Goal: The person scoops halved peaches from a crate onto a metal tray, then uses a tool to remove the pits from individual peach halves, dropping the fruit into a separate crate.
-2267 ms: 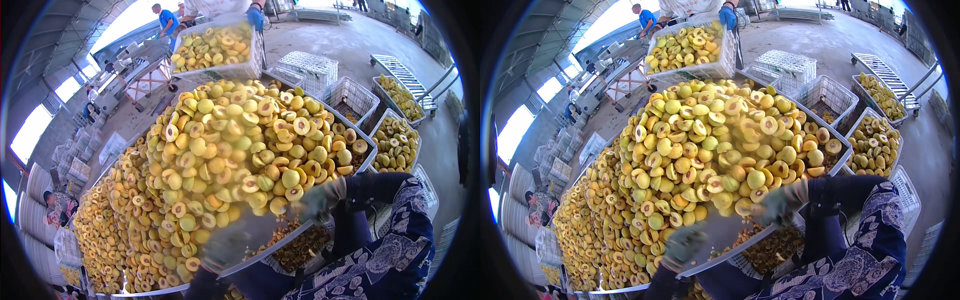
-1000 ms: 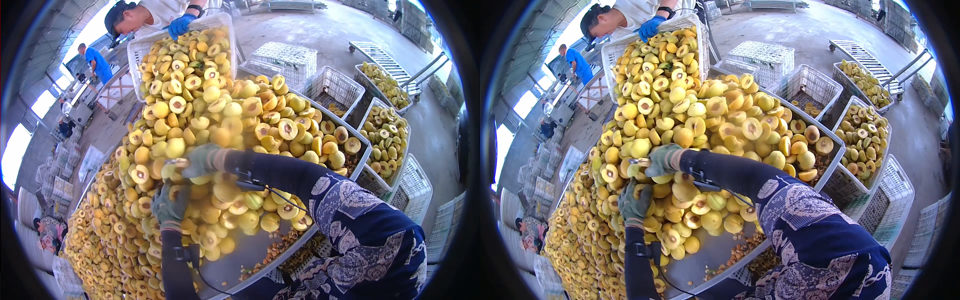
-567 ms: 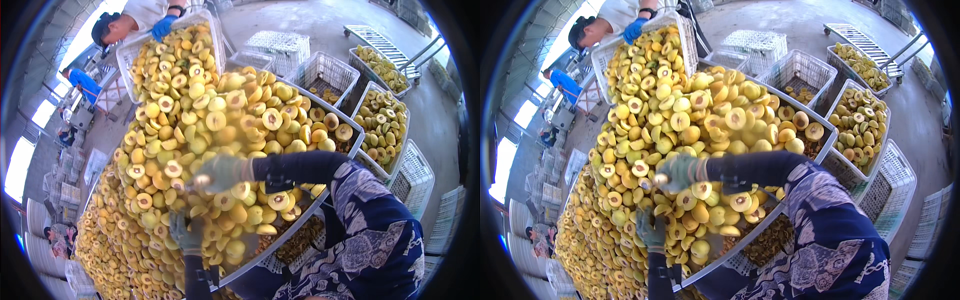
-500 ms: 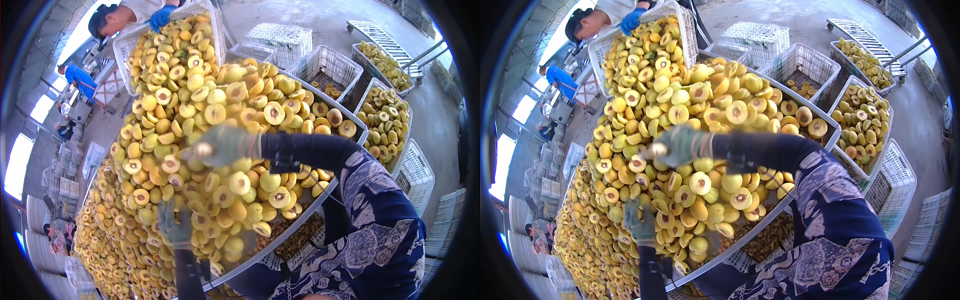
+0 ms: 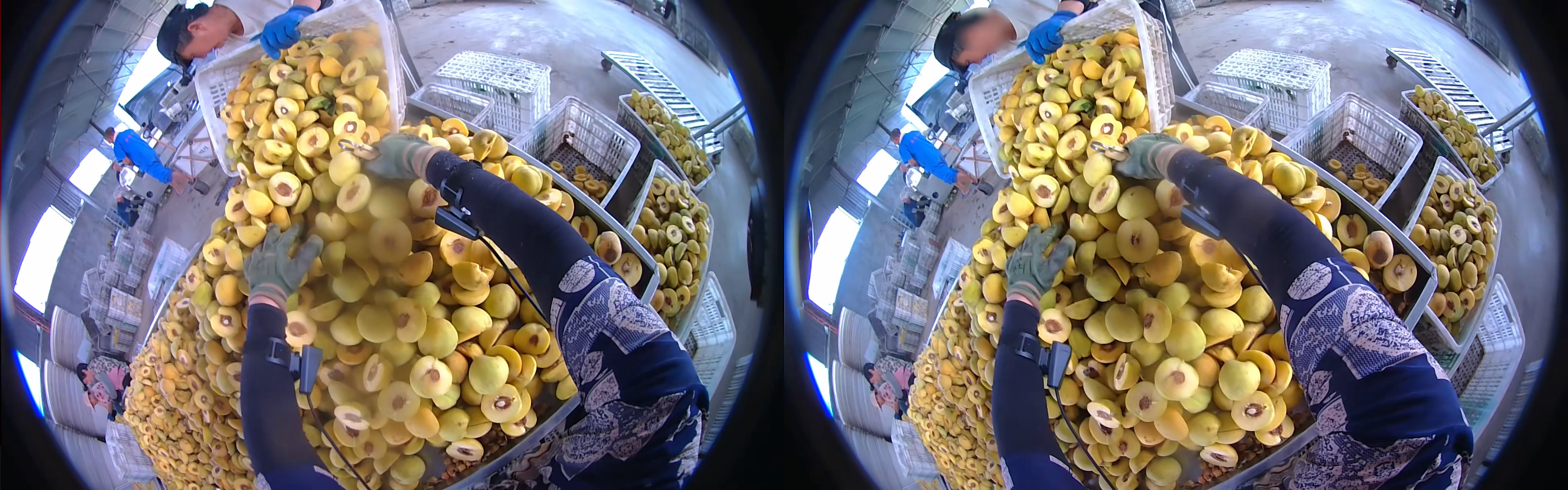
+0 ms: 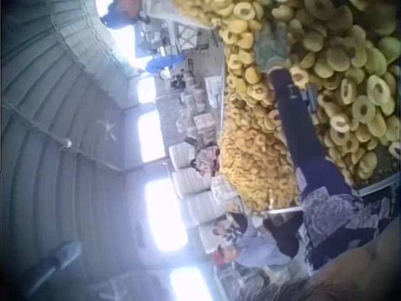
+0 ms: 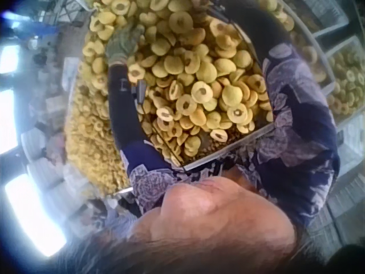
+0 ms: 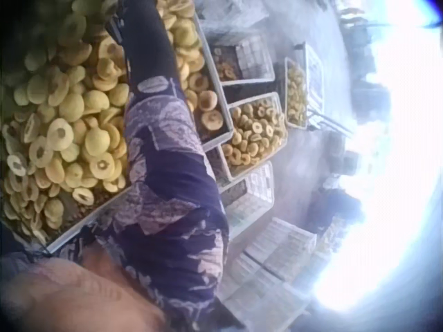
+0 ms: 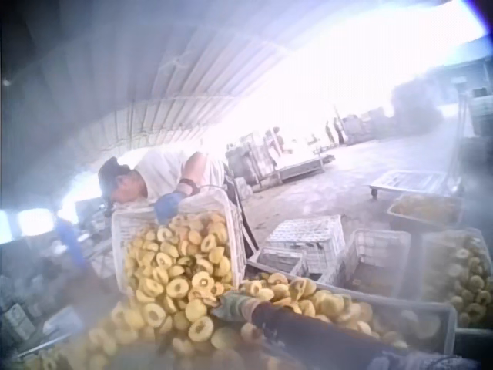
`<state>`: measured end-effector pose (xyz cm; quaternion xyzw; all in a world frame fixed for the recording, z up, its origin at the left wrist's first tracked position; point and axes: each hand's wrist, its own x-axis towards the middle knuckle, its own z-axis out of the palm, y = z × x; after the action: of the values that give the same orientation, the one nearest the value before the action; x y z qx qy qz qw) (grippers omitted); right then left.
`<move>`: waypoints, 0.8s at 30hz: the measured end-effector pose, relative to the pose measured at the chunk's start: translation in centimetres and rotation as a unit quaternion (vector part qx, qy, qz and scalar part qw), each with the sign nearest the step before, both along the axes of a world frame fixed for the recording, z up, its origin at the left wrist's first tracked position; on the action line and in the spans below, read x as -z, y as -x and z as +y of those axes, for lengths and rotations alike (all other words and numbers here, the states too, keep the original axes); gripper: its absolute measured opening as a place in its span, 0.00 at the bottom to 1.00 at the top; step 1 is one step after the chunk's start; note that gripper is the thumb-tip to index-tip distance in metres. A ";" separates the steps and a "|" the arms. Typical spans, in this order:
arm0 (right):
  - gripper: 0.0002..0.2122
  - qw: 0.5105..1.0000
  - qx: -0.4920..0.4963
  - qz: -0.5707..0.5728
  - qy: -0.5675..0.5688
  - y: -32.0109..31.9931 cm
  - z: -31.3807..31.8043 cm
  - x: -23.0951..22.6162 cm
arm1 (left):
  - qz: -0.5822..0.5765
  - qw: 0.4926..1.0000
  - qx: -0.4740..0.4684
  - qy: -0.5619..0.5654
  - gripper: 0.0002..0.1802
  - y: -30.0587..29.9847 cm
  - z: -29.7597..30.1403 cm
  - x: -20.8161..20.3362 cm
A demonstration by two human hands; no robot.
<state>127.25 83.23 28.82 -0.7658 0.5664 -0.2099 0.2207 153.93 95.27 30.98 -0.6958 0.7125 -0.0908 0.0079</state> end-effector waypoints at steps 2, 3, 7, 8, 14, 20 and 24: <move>0.25 0.996 -0.067 -0.057 -0.022 -0.9 2.4 -1.6 | -0.001 1.000 0.013 -0.018 0.39 -1.2 0.2 0.3; 0.25 0.997 -0.082 0.004 -0.015 -1.6 2.6 -1.9 | 0.001 1.000 0.013 -0.023 0.39 -1.1 0.6 0.3; 0.25 0.992 -0.098 0.075 -0.039 -3.5 4.5 -1.6 | 0.007 0.999 0.040 0.021 0.33 -1.0 3.1 1.0; 0.24 0.990 -0.111 0.065 -0.054 -4.0 4.7 -1.1 | 0.024 0.998 0.050 0.025 0.32 -1.8 3.9 1.6; 0.18 0.923 -0.272 0.269 0.046 -5.5 3.7 4.7 | 0.184 0.977 0.102 0.015 0.25 -0.2 10.7 3.7; 0.22 0.953 -0.204 0.221 0.029 -3.3 15.1 -0.7 | 0.213 0.970 0.074 -0.086 0.29 4.2 17.9 2.4; 0.21 0.908 -0.365 0.195 0.072 -1.0 18.4 -0.8 | 0.232 0.959 0.162 0.011 0.32 1.5 21.1 4.1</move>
<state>128.26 101.63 29.63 -0.9584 0.2626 -0.0015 0.1117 152.45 116.38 26.85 -0.5729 0.7969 0.0654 -0.1802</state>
